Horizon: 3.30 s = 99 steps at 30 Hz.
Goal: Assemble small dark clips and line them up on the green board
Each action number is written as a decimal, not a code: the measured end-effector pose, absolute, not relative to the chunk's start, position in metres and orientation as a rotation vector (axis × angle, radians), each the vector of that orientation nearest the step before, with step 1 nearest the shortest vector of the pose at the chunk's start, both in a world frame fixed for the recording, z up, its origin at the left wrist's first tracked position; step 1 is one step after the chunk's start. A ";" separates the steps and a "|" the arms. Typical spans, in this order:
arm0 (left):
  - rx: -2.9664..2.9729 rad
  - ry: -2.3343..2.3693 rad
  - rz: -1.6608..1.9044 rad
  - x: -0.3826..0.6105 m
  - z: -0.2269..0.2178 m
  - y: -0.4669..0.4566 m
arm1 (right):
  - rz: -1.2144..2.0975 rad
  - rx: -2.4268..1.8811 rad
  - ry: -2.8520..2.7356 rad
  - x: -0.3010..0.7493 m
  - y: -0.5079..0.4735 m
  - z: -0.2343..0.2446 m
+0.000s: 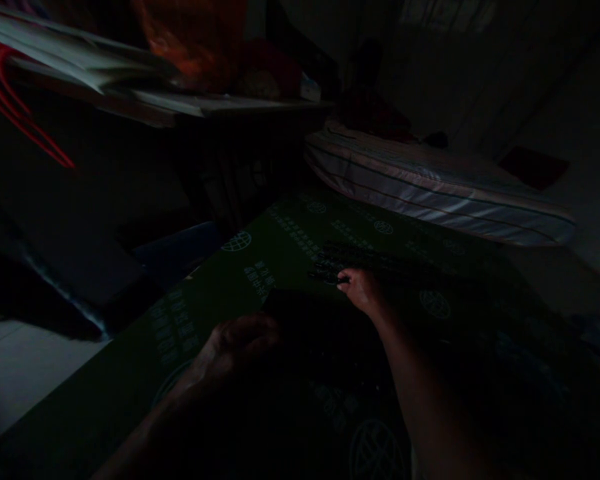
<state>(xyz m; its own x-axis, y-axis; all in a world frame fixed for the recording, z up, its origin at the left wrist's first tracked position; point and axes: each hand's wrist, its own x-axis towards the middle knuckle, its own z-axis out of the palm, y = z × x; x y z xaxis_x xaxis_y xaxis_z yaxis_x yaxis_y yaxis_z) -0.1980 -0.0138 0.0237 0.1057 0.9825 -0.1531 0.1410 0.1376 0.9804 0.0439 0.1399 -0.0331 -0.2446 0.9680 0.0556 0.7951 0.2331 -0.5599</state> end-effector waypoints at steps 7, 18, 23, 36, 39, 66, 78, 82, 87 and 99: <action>1.366 1.294 0.960 -0.200 0.021 -0.012 | 0.636 -1.634 -2.091 0.043 0.141 -0.033; 1.331 1.255 0.956 -0.200 0.020 -0.013 | 0.671 -1.635 -2.071 0.042 0.141 -0.032; 1.360 1.253 0.958 -0.199 0.022 -0.012 | 0.672 -1.625 -2.072 0.043 0.141 -0.033; 1.363 1.275 0.931 -0.201 0.017 -0.012 | 0.635 -1.604 -2.098 0.045 0.144 -0.037; 1.384 1.282 0.915 -0.201 0.015 -0.012 | 0.628 -1.599 -2.107 0.045 0.144 -0.037; 1.682 1.306 0.947 -0.197 0.008 -0.014 | 0.722 -1.307 -1.684 -0.001 0.005 0.021; 1.717 1.268 0.945 -0.200 -0.003 -0.011 | 0.971 -1.108 -1.807 -0.008 0.012 0.008; 1.736 1.261 0.947 -0.201 -0.003 -0.011 | 0.953 -1.020 -1.935 -0.010 0.016 0.012; 1.693 1.250 0.962 -0.200 -0.003 -0.013 | 0.920 -0.965 -2.065 -0.014 0.019 0.017; 1.983 1.323 0.918 -0.192 0.004 -0.015 | 0.781 -0.988 -2.086 -0.021 0.020 0.011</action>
<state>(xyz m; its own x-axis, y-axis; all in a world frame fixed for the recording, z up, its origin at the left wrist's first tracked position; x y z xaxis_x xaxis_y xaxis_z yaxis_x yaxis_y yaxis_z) -0.1923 -0.0148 0.0038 0.2715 0.9359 0.2244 0.5377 -0.3408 0.7712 -0.0215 0.0198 0.0114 -0.4723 0.8192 0.3255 0.4041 0.5294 -0.7460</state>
